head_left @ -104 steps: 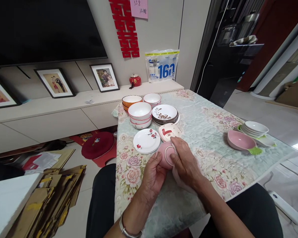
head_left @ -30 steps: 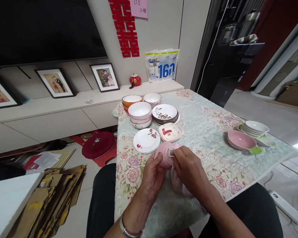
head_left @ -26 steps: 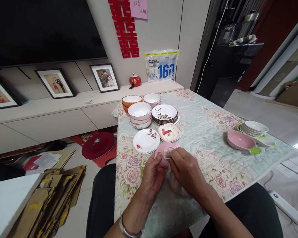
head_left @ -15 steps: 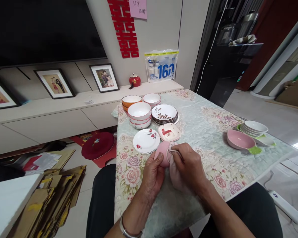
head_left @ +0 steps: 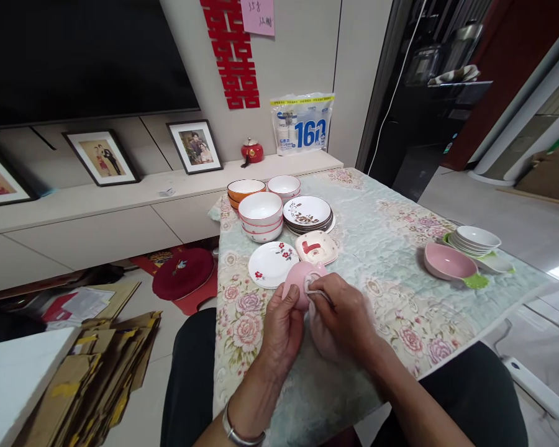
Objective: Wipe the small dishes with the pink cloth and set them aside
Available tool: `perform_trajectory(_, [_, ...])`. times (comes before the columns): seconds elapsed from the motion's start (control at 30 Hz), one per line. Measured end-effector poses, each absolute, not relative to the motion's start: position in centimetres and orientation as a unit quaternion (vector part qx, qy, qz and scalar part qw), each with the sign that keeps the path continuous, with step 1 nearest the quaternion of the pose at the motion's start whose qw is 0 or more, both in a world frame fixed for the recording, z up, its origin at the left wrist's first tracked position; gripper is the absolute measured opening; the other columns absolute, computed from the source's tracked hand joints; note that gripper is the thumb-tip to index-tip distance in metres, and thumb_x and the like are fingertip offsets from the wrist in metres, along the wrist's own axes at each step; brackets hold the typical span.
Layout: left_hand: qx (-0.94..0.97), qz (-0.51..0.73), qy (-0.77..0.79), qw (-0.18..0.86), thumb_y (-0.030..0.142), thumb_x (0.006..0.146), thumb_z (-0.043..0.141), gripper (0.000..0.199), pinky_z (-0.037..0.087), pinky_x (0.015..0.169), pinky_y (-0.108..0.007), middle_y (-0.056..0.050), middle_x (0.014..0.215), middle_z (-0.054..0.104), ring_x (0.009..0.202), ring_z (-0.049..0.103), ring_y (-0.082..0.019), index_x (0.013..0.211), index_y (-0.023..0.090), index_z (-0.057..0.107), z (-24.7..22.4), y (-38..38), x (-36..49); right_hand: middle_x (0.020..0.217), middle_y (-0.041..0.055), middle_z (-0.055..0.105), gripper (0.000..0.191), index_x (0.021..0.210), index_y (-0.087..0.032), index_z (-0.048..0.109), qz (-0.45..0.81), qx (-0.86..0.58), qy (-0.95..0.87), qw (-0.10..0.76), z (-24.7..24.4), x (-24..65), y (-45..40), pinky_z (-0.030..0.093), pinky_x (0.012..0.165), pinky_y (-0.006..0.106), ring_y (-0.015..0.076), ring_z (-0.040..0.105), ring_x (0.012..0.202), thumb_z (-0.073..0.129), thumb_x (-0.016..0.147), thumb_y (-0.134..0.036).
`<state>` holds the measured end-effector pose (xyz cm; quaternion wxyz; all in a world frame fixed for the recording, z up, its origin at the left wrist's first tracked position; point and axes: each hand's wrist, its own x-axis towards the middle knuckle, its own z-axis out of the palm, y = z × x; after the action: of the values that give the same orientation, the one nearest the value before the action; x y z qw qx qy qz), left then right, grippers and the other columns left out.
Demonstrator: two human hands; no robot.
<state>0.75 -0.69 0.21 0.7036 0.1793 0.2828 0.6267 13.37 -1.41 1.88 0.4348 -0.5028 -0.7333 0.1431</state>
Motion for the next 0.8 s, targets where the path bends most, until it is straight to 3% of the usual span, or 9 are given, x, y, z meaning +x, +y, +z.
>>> perform_trajectory(0.1, [0.189,0.630,0.287,0.696,0.024,0.072,0.080,0.035,0.048,0.095,-0.034,-0.007,0.102,0.075,0.099,0.068,-0.021,0.104,0.016,0.071,0.3,-0.7,0.9,0.081,0.0007,0.069,0.011,0.083,-0.022,0.066,0.218,-0.517,-0.725,0.400,2.3,15.1,-1.0,0.046,0.068,0.027,0.0166,0.064,0.074,0.057,0.086,-0.017])
perform_trajectory(0.3, [0.273,0.618,0.312,0.668,0.032,0.069,0.083,0.032,0.047,0.082,-0.031,-0.004,0.090,0.073,0.082,0.064,-0.019,0.095,0.016,0.073,0.4,-1.4,1.2,0.084,0.0029,0.071,0.016,0.085,-0.020,0.067,0.301,-0.586,-0.555,0.508,1.4,17.5,0.6,0.046,0.069,0.029,0.0196,0.062,0.077,0.061,0.084,-0.035])
perform_trajectory(0.43, [0.466,0.535,0.371,0.599,0.029,0.075,0.077,0.014,0.041,0.068,-0.026,-0.001,0.072,0.065,0.069,0.053,-0.017,0.082,0.017,0.075,0.6,-2.1,0.5,0.077,0.0023,0.069,0.026,0.083,-0.019,0.065,0.397,-0.563,-0.485,0.538,0.2,17.3,1.2,0.047,0.063,0.028,0.0186,0.060,0.071,0.063,0.082,-0.045])
perform_trajectory(0.53, [0.564,0.517,0.369,0.527,0.022,0.073,0.078,0.016,0.041,0.081,-0.031,-0.005,0.083,0.069,0.081,0.056,-0.024,0.089,0.022,0.078,0.8,-2.3,0.2,0.077,0.0026,0.069,0.034,0.082,-0.019,0.066,0.417,-0.555,-0.487,0.530,0.0,17.3,1.1,0.049,0.065,0.029,0.0193,0.062,0.074,0.056,0.087,-0.051])
perform_trajectory(0.6, [0.618,0.510,0.353,0.483,0.019,0.073,0.076,0.022,0.038,0.091,-0.036,-0.007,0.089,0.072,0.088,0.058,-0.028,0.093,0.025,0.079,0.6,-2.2,0.2,0.094,0.0055,0.073,0.037,0.095,-0.019,0.070,0.415,-0.553,-0.500,0.521,0.3,17.3,1.0,0.051,0.077,0.034,0.0223,0.065,0.088,0.055,0.088,-0.051])
perform_trajectory(0.7, [0.694,0.462,0.325,0.446,0.015,0.077,0.069,0.029,0.030,0.102,-0.043,-0.008,0.090,0.073,0.090,0.061,-0.029,0.101,0.029,0.078,0.2,-2.1,0.5,0.124,0.0079,0.068,0.046,0.121,-0.021,0.067,0.417,-0.564,-0.528,0.479,0.8,17.4,0.9,0.046,0.098,0.043,0.0269,0.061,0.113,0.062,0.083,-0.046])
perform_trajectory(0.8, [0.728,0.437,0.321,0.419,0.013,0.079,0.064,0.035,0.020,0.110,-0.049,-0.008,0.094,0.074,0.093,0.063,-0.030,0.105,0.032,0.076,-0.2,-2.1,0.6,0.134,0.0072,0.063,0.052,0.129,-0.023,0.063,0.419,-0.567,-0.558,0.437,0.8,17.5,0.9,0.041,0.106,0.046,0.0278,0.057,0.123,0.063,0.079,-0.036])
